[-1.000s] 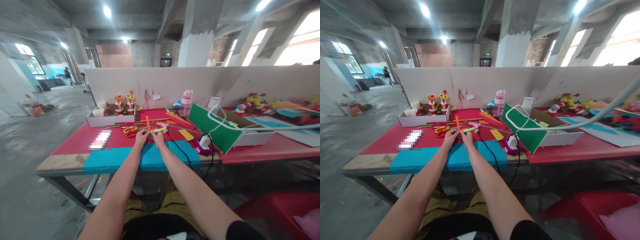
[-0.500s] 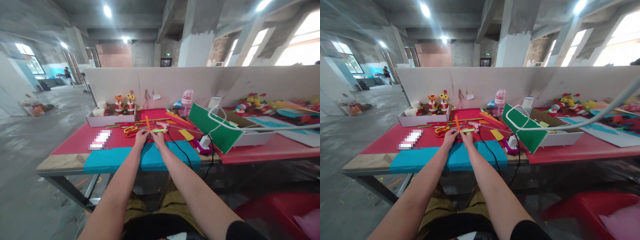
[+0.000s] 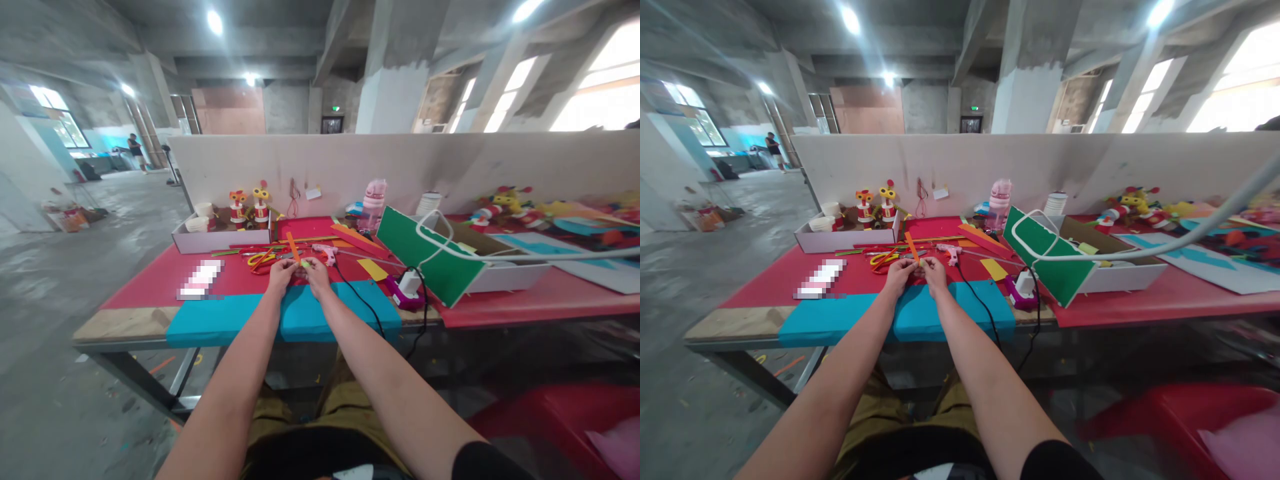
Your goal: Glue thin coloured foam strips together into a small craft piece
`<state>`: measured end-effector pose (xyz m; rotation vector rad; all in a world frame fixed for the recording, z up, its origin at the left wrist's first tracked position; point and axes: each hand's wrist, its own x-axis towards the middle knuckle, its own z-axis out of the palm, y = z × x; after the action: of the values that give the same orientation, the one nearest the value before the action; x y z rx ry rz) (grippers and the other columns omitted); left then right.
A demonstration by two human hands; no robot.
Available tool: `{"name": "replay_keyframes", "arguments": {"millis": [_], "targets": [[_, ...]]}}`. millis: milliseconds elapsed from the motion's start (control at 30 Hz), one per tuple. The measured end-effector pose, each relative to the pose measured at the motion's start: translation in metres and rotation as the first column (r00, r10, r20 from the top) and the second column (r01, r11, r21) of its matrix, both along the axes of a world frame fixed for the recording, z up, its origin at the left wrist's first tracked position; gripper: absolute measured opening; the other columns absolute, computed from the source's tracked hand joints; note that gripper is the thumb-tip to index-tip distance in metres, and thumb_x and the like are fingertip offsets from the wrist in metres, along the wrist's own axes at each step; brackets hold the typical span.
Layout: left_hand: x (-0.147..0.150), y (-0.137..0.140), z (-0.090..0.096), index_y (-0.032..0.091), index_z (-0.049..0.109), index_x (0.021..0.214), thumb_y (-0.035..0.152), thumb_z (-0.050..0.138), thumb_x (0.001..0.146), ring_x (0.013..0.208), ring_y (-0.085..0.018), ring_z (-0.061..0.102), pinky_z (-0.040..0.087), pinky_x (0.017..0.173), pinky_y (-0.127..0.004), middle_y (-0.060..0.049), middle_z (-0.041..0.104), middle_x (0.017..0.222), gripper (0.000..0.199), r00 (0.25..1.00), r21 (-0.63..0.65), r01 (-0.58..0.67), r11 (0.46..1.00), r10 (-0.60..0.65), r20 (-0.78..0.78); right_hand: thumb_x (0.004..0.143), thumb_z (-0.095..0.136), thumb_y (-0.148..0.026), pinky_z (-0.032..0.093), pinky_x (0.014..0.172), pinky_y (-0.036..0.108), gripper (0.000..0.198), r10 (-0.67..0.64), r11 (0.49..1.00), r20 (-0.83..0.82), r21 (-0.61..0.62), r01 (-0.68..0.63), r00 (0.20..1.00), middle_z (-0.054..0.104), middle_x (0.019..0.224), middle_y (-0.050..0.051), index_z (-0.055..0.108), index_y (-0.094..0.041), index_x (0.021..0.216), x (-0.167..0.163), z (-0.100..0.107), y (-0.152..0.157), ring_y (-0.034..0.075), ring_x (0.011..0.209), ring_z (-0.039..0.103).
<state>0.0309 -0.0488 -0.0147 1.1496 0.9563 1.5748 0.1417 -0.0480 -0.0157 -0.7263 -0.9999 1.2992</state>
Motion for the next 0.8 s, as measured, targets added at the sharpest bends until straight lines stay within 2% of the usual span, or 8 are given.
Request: {"name": "replay_keyframes", "arguments": {"millis": [200, 433, 800], "targets": [[-0.0005, 0.0037, -0.0034, 0.013, 0.069, 0.07, 0.036, 0.086, 0.046, 0.06, -0.015, 0.061, 0.049, 0.062, -0.029, -0.003, 0.068, 0.066, 0.038, 1.0, 0.001, -0.011, 1.0, 0.011, 0.009, 0.06, 0.075, -0.046, 0.056, 0.062, 0.03, 0.037, -0.003, 1.0, -0.003, 0.025, 0.003, 1.0, 0.064, 0.064, -0.004, 0.055, -0.021, 0.078, 0.0017, 0.0008, -0.0019, 0.016, 0.06, 0.064], [0.0, 0.0038, -0.0022, 0.012, 0.07, 0.069, 0.038, 0.087, 0.042, 0.057, -0.016, 0.06, 0.049, 0.06, -0.03, -0.004, 0.068, 0.064, 0.041, 0.999, -0.024, -0.01, 1.0, 0.011, 0.048, 0.061, 0.074, -0.045, 0.055, 0.066, 0.031, 0.036, -0.019, 0.999, 0.004, 0.028, 0.019, 1.0, 0.068, 0.07, -0.001, 0.06, -0.019, 0.081, 0.0002, -0.0023, 0.0006, 0.017, 0.068, 0.067], [0.0012, 0.0009, -0.0025, 0.013, 0.07, 0.069, 0.039, 0.087, 0.043, 0.058, -0.017, 0.063, 0.051, 0.062, -0.031, -0.004, 0.069, 0.065, 0.041, 0.998, -0.007, -0.001, 1.0, 0.002, 0.055, 0.061, 0.074, -0.046, 0.055, 0.067, 0.032, 0.036, -0.014, 1.0, 0.032, 0.025, 0.014, 0.999, 0.07, 0.071, 0.0, 0.065, -0.018, 0.083, 0.0, -0.001, -0.0004, 0.019, 0.068, 0.067]]}}
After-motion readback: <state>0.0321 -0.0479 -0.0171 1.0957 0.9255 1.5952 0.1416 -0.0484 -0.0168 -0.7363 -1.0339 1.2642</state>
